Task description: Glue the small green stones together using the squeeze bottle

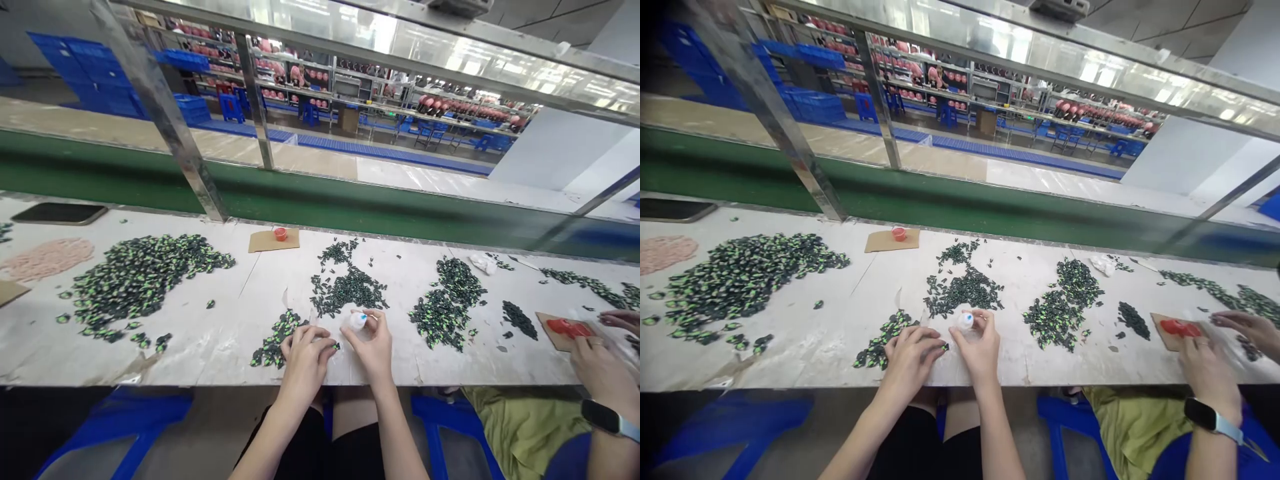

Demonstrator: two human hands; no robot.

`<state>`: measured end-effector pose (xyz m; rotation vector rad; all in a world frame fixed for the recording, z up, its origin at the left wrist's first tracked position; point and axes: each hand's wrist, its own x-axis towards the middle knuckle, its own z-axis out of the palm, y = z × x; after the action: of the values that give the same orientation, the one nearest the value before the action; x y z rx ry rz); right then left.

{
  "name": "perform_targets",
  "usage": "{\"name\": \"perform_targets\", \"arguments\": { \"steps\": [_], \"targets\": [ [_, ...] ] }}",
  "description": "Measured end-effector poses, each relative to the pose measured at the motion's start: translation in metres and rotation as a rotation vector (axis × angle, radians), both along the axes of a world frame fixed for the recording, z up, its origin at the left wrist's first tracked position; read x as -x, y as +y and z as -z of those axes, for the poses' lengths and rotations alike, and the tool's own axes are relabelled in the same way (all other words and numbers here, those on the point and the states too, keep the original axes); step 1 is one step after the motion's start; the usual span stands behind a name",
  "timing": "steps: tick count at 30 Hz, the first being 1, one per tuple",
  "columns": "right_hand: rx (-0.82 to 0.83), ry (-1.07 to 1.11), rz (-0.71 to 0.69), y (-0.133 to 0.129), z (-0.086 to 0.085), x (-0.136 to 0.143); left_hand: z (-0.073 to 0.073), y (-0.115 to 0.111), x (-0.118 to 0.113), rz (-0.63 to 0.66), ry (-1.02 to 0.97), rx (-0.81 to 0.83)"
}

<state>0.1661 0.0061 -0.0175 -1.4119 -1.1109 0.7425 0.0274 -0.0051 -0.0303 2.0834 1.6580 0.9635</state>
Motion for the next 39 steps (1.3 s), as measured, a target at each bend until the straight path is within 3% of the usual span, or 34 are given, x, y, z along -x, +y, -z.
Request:
{"name": "perform_targets", "arguments": {
  "steps": [5, 10, 12, 18, 23, 28, 32, 35, 39],
  "targets": [
    [0.04, -0.103, -0.051, -0.001, 0.0, -0.015, 0.006, -0.001, -0.002, 0.015, -0.022, -0.013],
    [0.015, -0.37, 0.409, 0.004, -0.005, -0.055, 0.003, -0.002, -0.003, 0.037, -0.094, 0.017],
    [0.016, -0.518, 0.453, 0.014, -0.002, -0.066, 0.0, -0.003, -0.003, 0.049, -0.137, 0.033],
    [0.021, -0.611, 0.419, 0.038, 0.011, -0.067, -0.01, -0.009, 0.005, 0.05, -0.285, 0.025],
    [-0.009, -0.595, 0.388, 0.035, 0.006, -0.064, -0.019, -0.01, 0.011, 0.053, -0.372, 0.077],
    [-0.011, -0.377, 0.318, 0.008, -0.018, -0.058, -0.027, -0.009, 0.006, 0.067, -0.492, 0.072],
    [0.029, -0.15, 0.12, -0.027, -0.034, -0.034, -0.033, -0.007, 0.001, 0.106, -0.512, 0.024],
    [-0.012, -0.098, -0.068, -0.043, -0.037, -0.013, -0.037, -0.007, 0.0, 0.125, -0.495, -0.023],
    [-0.013, -0.07, -0.072, -0.047, -0.037, 0.0, -0.038, -0.009, 0.0, 0.158, -0.448, -0.044]
  ]
}}
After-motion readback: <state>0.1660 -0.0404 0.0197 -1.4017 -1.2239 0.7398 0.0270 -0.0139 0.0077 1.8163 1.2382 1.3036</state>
